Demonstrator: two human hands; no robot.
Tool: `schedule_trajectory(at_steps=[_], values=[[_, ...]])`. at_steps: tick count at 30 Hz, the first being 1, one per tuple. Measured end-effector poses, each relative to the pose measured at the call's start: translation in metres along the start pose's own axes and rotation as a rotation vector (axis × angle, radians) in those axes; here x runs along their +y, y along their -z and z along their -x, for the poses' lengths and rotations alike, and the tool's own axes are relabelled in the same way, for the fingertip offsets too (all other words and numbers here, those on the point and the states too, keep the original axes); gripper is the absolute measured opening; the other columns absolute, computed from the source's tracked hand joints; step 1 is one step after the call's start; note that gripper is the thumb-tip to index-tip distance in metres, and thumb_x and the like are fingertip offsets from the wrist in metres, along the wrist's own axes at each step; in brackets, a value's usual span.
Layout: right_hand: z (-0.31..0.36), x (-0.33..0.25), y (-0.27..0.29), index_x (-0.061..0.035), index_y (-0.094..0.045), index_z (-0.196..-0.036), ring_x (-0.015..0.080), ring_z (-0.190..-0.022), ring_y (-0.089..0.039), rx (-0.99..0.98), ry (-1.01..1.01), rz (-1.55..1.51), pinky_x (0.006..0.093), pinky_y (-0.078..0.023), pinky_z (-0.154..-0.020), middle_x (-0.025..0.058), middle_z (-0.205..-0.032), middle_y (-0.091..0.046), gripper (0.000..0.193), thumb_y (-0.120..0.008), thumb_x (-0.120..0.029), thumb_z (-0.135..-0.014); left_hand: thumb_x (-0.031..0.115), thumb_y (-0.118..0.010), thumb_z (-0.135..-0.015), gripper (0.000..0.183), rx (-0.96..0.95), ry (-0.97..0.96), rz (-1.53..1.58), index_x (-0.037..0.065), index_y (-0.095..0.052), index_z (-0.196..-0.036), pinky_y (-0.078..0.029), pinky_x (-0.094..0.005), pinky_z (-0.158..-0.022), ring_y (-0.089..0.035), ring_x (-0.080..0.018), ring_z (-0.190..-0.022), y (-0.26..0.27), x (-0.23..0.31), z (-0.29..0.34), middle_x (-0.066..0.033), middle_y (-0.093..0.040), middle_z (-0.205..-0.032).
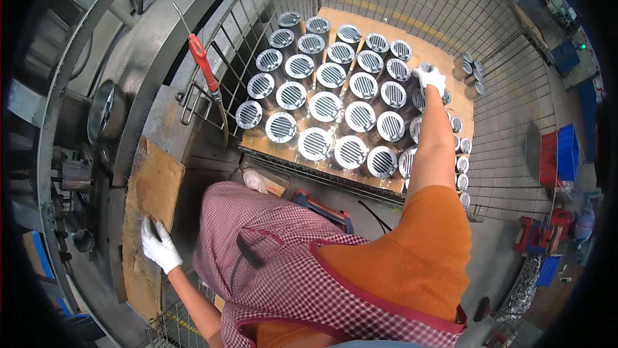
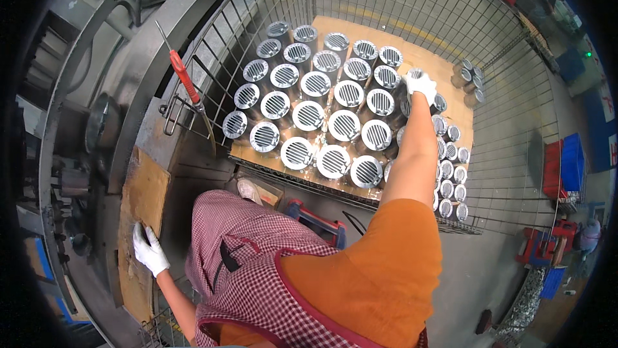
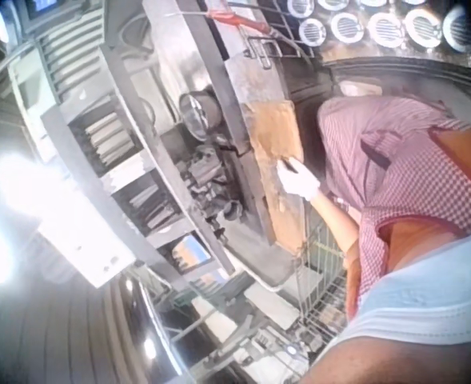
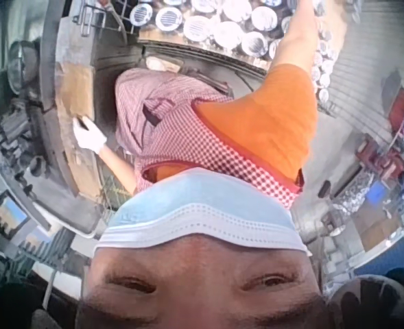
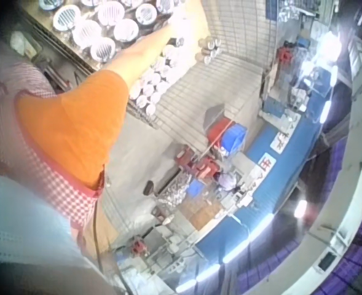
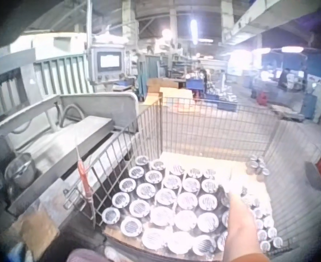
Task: The person cleans and deburrs the interior of cylindrical metal parts using a brush and a manual deburring tool, then places the finished parts into a wire bin for storage.
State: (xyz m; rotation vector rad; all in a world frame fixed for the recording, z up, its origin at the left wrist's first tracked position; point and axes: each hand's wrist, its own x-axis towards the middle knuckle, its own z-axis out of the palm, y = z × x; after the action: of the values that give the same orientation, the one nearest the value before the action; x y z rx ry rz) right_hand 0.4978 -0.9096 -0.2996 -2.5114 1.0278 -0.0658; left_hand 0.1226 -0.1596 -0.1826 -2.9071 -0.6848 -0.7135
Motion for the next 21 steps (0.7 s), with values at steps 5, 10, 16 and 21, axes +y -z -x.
schedule_trajectory(at_steps=[5,10,16,21], values=[[-0.011,0.012,-0.029,-0.0197,-0.051,-0.136,0.0342,-0.128,-0.048,-0.087,-0.023,0.311,0.0479,-0.038,-0.103,0.0145,-0.140,-0.050,0.068,-0.036,-0.064,-0.088,0.034,-0.051,-0.095,0.043,0.035,-0.013,-0.027,0.000,-0.059,-0.121,-0.043,-0.0442,-0.095,-0.057,-0.0362,-0.111,0.002,0.006,0.002,-0.0211,-0.060,-0.120],[0.071,-0.059,-0.014,-0.0196,-0.051,-0.134,0.0379,-0.119,-0.051,0.279,0.184,0.167,0.0531,-0.039,-0.098,0.0167,-0.129,-0.053,0.061,-0.057,-0.052,-0.082,0.038,-0.049,-0.096,0.043,0.111,-0.068,-0.021,0.000,-0.061,-0.113,-0.046,-0.0473,-0.090,-0.059,-0.0390,-0.104,-0.003,0.006,0.003,-0.0222,-0.062,-0.113],[0.220,-0.237,-0.004,-0.0182,-0.051,-0.133,0.0373,-0.118,-0.051,0.441,1.043,-0.458,0.0486,-0.041,-0.096,0.0171,-0.130,-0.052,0.055,-0.066,-0.037,-0.083,0.027,-0.065,-0.079,0.035,0.086,0.090,0.044,0.003,-0.065,-0.105,-0.049,-0.0444,-0.086,-0.061,-0.0361,-0.100,0.024,0.021,-0.002,-0.0194,-0.065,-0.109],[0.380,-0.329,0.036,-0.0018,-0.052,-0.126,0.0378,-0.110,-0.055,0.326,1.696,-0.808,0.0456,-0.042,-0.096,0.0201,-0.120,-0.058,0.052,-0.074,-0.017,-0.080,0.032,-0.070,-0.076,0.038,0.171,0.100,0.169,0.005,-0.067,-0.103,-0.051,-0.0432,-0.086,-0.063,-0.0351,-0.099,0.022,0.008,-0.003,-0.0173,-0.066,-0.107]])
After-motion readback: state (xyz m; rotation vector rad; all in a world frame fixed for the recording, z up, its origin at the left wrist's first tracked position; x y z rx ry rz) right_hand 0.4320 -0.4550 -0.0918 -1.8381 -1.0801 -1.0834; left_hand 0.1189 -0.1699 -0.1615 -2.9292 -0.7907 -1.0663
